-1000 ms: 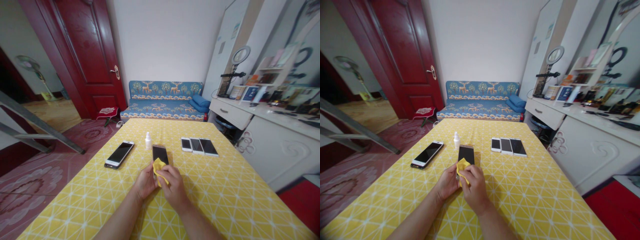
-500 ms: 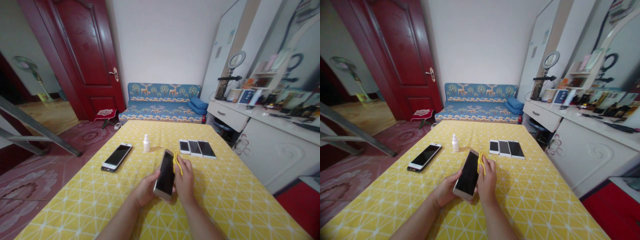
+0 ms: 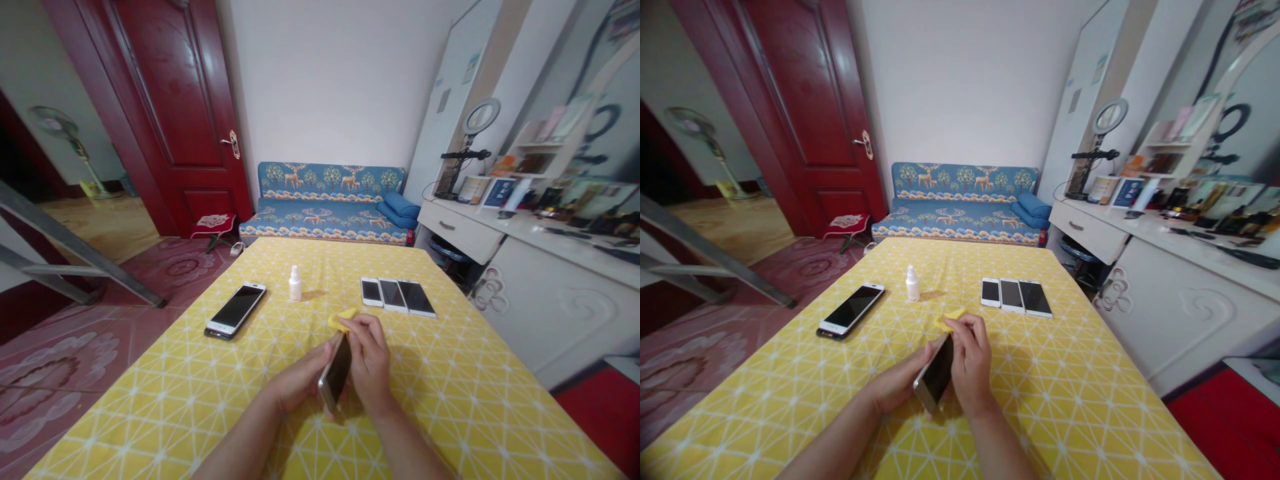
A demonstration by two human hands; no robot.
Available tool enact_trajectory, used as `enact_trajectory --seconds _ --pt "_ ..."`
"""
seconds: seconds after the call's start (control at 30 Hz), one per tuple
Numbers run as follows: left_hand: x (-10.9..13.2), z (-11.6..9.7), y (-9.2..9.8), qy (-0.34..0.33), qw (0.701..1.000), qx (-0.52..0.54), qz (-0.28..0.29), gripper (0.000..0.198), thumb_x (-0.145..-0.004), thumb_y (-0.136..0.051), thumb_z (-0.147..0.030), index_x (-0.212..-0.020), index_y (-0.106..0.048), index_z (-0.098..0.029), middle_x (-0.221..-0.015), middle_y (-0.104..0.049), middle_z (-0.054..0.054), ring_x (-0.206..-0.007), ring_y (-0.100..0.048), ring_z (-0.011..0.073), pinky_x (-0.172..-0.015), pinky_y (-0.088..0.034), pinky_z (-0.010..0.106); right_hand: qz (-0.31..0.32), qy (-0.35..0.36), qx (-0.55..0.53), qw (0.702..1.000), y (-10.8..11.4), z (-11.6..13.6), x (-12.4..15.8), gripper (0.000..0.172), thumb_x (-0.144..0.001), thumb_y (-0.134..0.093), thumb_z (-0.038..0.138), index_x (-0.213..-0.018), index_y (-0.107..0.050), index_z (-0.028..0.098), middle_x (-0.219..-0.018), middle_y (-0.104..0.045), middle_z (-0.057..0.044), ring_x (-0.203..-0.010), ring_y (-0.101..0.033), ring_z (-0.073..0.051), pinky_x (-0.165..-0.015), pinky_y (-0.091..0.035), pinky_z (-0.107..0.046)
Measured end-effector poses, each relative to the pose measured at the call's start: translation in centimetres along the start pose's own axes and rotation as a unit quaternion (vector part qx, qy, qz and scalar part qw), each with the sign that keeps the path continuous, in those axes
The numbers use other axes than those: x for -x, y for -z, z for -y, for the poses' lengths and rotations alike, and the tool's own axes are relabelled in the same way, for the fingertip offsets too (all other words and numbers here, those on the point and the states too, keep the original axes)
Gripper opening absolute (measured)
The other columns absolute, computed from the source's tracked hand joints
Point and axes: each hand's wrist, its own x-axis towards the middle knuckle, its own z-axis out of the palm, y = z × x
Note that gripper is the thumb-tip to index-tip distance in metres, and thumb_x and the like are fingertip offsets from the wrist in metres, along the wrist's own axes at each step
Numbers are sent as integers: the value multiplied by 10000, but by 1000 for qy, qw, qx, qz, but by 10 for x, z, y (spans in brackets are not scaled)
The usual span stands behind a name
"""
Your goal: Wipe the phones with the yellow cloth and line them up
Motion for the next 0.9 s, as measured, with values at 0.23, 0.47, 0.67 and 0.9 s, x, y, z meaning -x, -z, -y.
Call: enact_trajectory --seconds 0.23,0.47,0.67,0.9 --pt "-7 11 9 4 998 52 -43 385 -845 -538 -496 -922 -642 -134 -712 -675 78 -568 -641 168 -477 -495 237 54 -3 -38 998 -11 17 11 236 -894 -470 188 -999 -675 242 -979 -579 -67 -933 -579 -202 -809 -495 -342" --pt "-10 13 9 -18 985 150 -86 213 -815 -605 -324 -916 -642 -140 -832 -686 64 -756 -656 165 -682 -508 253 83 37 -74 993 -14 28 15 187 -861 -488 145 -969 -619 222 -918 -578 -59 -875 -583 -191 -765 -495 -326" --pt "-12 8 14 -67 963 235 -110 288 -847 -568 -384 -859 -654 -110 -774 -688 71 -711 -649 172 -696 -497 277 125 70 -18 990 -12 24 19 170 -802 -486 102 -885 -582 216 -895 -569 -50 -863 -560 -195 -769 -449 -341" --pt "-4 -8 12 -99 951 264 -130 338 -885 -503 -375 -1049 -647 -116 -954 -709 96 -840 -661 220 -725 -521 343 129 68 91 985 -7 14 16 148 -723 -470 80 -774 -515 212 -790 -560 -19 -807 -538 -196 -753 -369 -354"
